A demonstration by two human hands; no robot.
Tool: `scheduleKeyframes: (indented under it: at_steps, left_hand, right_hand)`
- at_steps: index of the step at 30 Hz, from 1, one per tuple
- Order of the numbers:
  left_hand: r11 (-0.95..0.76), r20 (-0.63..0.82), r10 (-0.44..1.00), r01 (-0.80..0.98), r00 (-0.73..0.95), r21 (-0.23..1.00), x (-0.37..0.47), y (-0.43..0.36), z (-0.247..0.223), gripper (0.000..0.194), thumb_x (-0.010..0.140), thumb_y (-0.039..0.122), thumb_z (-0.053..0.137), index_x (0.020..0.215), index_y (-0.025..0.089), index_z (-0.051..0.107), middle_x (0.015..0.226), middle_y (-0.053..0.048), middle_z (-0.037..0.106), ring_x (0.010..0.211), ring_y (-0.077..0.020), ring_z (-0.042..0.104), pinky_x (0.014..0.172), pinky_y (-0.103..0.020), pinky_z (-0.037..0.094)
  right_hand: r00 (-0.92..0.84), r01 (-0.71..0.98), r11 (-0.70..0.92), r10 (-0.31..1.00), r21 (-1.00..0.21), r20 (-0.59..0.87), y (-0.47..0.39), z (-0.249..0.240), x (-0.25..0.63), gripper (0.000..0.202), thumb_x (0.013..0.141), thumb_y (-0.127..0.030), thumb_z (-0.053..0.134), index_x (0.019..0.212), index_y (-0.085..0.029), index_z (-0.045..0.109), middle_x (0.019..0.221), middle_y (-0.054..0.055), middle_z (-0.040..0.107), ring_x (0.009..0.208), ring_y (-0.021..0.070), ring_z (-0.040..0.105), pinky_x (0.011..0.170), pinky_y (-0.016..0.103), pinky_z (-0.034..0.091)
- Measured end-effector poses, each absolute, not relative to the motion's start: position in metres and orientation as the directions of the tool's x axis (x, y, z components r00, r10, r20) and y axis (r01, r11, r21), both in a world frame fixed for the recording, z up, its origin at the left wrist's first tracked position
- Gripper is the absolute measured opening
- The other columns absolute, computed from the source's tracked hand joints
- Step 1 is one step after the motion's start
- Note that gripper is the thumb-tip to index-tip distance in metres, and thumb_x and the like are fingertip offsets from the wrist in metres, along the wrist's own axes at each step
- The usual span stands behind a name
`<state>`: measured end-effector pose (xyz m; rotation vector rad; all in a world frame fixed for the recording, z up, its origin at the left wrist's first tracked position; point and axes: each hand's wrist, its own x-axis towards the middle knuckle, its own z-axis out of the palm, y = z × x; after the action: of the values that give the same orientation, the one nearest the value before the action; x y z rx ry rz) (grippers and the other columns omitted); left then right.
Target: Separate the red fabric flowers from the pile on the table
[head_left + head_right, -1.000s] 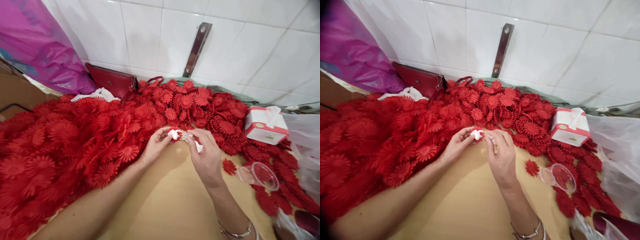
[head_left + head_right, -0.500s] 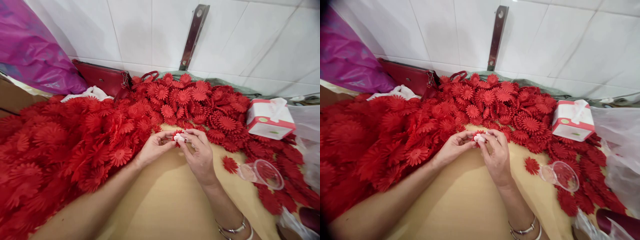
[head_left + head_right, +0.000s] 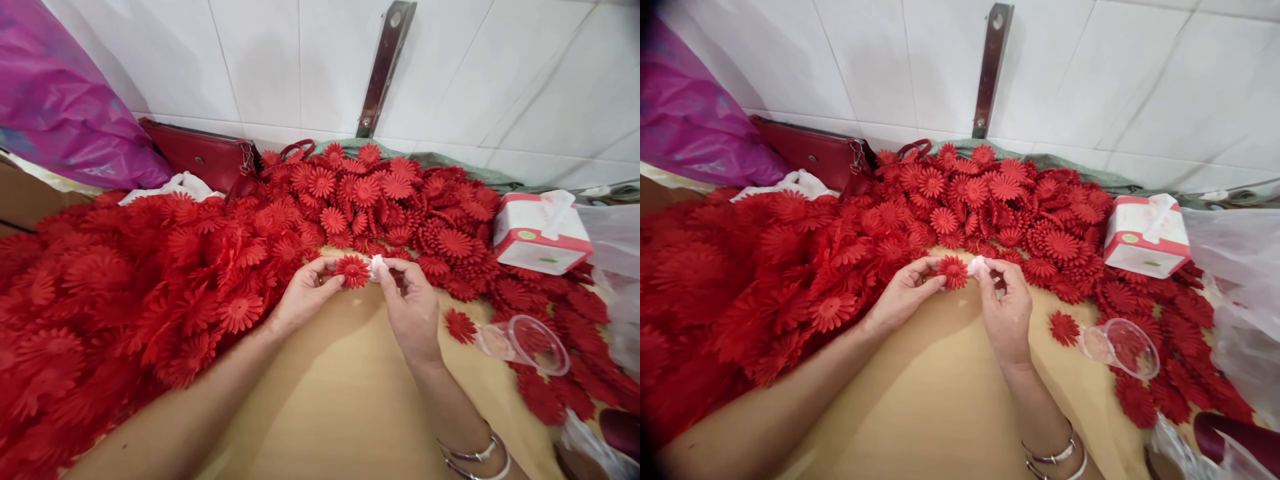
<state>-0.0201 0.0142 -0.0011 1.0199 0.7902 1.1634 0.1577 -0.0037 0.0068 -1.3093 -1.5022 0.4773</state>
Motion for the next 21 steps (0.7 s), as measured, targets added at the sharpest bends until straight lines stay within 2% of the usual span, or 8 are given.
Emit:
scheduleKeyframes:
  at_steps: [3, 5, 9, 11, 15, 19, 21]
  left_hand:
    - [0.028, 0.064, 0.965, -0.344, 0.253, 0.939, -0.021, 0.016, -0.004, 0.03, 0.082, 0.031, 0.081, 0.106, 0.016, 0.072, 0.107, -0.007, 0.078, 0.09, -0.0162, 0.072, 0.087, -0.028, 0.056]
    - [0.003, 0.088, 0.963, -0.339, 0.253, 0.941, -0.022, 0.017, -0.005, 0.026, 0.082, 0.032, 0.081, 0.1, 0.016, 0.072, 0.098, -0.006, 0.078, 0.086, -0.0154, 0.071, 0.085, -0.028, 0.055]
    - [-0.053, 0.126, 0.967, -0.308, 0.221, 0.95, -0.022, 0.016, -0.004, 0.02, 0.082, 0.031, 0.08, 0.089, 0.016, 0.07, 0.096, -0.005, 0.076, 0.088, -0.0148, 0.07, 0.086, -0.027, 0.054]
    - [-0.044, 0.119, 0.965, -0.305, 0.233, 0.951, -0.022, 0.015, -0.004, 0.021, 0.08, 0.03, 0.081, 0.09, 0.016, 0.069, 0.092, -0.004, 0.075, 0.083, -0.0139, 0.069, 0.081, -0.026, 0.054]
    - [0.015, 0.064, 0.971, -0.326, 0.231, 0.945, -0.022, 0.014, -0.002, 0.031, 0.074, 0.03, 0.087, 0.093, 0.016, 0.067, 0.087, -0.002, 0.072, 0.076, -0.0126, 0.067, 0.071, -0.023, 0.052]
    - [0.011, 0.06, 0.976, -0.329, 0.207, 0.944, -0.022, 0.015, -0.002, 0.03, 0.074, 0.032, 0.087, 0.088, 0.015, 0.067, 0.088, -0.003, 0.072, 0.08, -0.013, 0.067, 0.078, -0.025, 0.053]
    - [-0.008, 0.074, 0.979, -0.325, 0.192, 0.946, -0.023, 0.015, -0.002, 0.029, 0.074, 0.031, 0.087, 0.088, 0.015, 0.067, 0.09, -0.004, 0.073, 0.084, -0.0141, 0.068, 0.081, -0.026, 0.054]
  right_hand:
    - [0.012, 0.279, 0.245, 0.966, -0.929, 0.259, -0.008, 0.014, 0.149, 0.021, 0.096, -0.038, 0.063, 0.106, -0.021, 0.071, 0.103, 0.006, 0.073, 0.093, 0.0194, 0.068, 0.085, 0.036, 0.055]
    - [-0.034, 0.241, 0.247, 0.969, -0.939, 0.246, -0.011, 0.019, 0.144, 0.019, 0.096, -0.037, 0.064, 0.104, -0.022, 0.072, 0.102, 0.005, 0.072, 0.093, 0.0191, 0.067, 0.086, 0.035, 0.054]
    - [0.107, 0.236, 0.275, 0.946, -0.932, 0.306, -0.012, 0.026, 0.143, 0.016, 0.096, -0.033, 0.063, 0.107, -0.023, 0.07, 0.107, 0.006, 0.069, 0.097, 0.019, 0.066, 0.089, 0.035, 0.054]
    - [0.043, 0.289, 0.341, 0.929, -0.895, 0.368, -0.013, 0.028, 0.144, 0.014, 0.097, -0.029, 0.062, 0.107, -0.024, 0.07, 0.108, 0.006, 0.069, 0.101, 0.0193, 0.066, 0.091, 0.035, 0.054]
    - [-0.193, 0.428, 0.544, 0.835, -0.722, 0.514, -0.018, 0.032, 0.14, 0.014, 0.097, -0.017, 0.061, 0.105, -0.023, 0.07, 0.103, 0.006, 0.068, 0.106, 0.0194, 0.065, 0.097, 0.036, 0.052]
    - [-0.068, 0.499, 0.579, 0.768, -0.645, 0.637, -0.02, 0.035, 0.142, 0.018, 0.093, -0.012, 0.062, 0.108, -0.021, 0.068, 0.104, 0.008, 0.068, 0.104, 0.0201, 0.064, 0.098, 0.038, 0.053]
    - [-0.068, 0.503, 0.575, 0.771, -0.645, 0.633, -0.018, 0.035, 0.145, 0.017, 0.093, -0.012, 0.063, 0.105, -0.022, 0.067, 0.103, 0.007, 0.068, 0.102, 0.0206, 0.064, 0.098, 0.04, 0.053]
